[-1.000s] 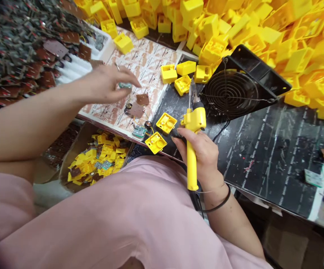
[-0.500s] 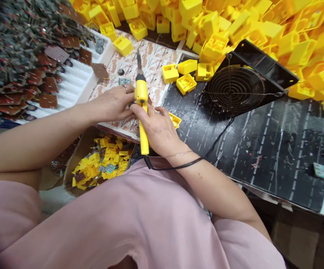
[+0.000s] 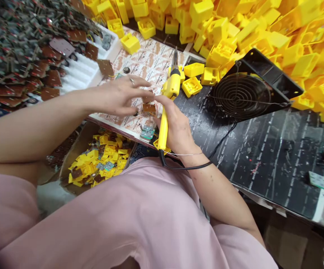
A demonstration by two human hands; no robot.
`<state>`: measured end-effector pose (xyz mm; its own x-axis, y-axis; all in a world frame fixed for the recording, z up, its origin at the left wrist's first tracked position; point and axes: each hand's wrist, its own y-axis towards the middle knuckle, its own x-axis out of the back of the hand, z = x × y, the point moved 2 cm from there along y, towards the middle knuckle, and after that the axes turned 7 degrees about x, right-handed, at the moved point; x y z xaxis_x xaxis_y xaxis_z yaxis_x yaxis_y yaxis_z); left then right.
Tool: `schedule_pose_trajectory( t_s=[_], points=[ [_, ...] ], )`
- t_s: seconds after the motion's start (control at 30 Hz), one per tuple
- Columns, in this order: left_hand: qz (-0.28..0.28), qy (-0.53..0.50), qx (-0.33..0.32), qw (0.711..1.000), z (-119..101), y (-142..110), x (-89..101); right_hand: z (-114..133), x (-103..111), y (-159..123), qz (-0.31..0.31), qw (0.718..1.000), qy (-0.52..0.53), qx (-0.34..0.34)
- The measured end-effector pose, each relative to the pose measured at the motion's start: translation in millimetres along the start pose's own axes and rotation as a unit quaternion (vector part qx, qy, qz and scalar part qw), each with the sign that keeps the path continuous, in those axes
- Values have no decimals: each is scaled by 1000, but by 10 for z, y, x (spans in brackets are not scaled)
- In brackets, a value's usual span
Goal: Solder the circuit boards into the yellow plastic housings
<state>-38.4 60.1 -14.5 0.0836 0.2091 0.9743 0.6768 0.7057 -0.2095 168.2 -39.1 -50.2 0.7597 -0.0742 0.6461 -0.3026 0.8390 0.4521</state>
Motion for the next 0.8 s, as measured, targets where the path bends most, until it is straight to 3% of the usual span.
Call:
schedule_pose_trajectory(
  t_s=[0.03,0.1,0.3,0.37,0.47,0.53,0.6,0.7,0.8],
  points=[
    [10,-9,-35,999,-39,41,-30,4,4,-12,-8,1000,-2,-2],
    [13,-2,-40,999,-37,113,-65,15,15,-41,-14,1000,-2,-7],
    [33,66,61,995,361,129,9,-37,18,-105,-12,1000,7,-15],
    [-11,74,88,993,416,73,56,-75,5,-114,-14,1000,10,-13],
    [-55,16,31,998,225,-11,56,-109,-8,-125,-14,1000,0,-7],
    [-26,-41,-60,997,-28,-35,-11,-116,-8,-131,-17,1000,-11,-7],
    [-22,-65,-111,991,-259,-24,-86,-119,-6,-134,-21,1000,-18,-10],
    [-66,-53,-71,994,-416,21,-133,-124,-3,-137,-23,999,-24,-14],
    [-53,-64,-25,996,-402,23,-73,-123,-2,-145,-19,999,-23,-11]
  ],
)
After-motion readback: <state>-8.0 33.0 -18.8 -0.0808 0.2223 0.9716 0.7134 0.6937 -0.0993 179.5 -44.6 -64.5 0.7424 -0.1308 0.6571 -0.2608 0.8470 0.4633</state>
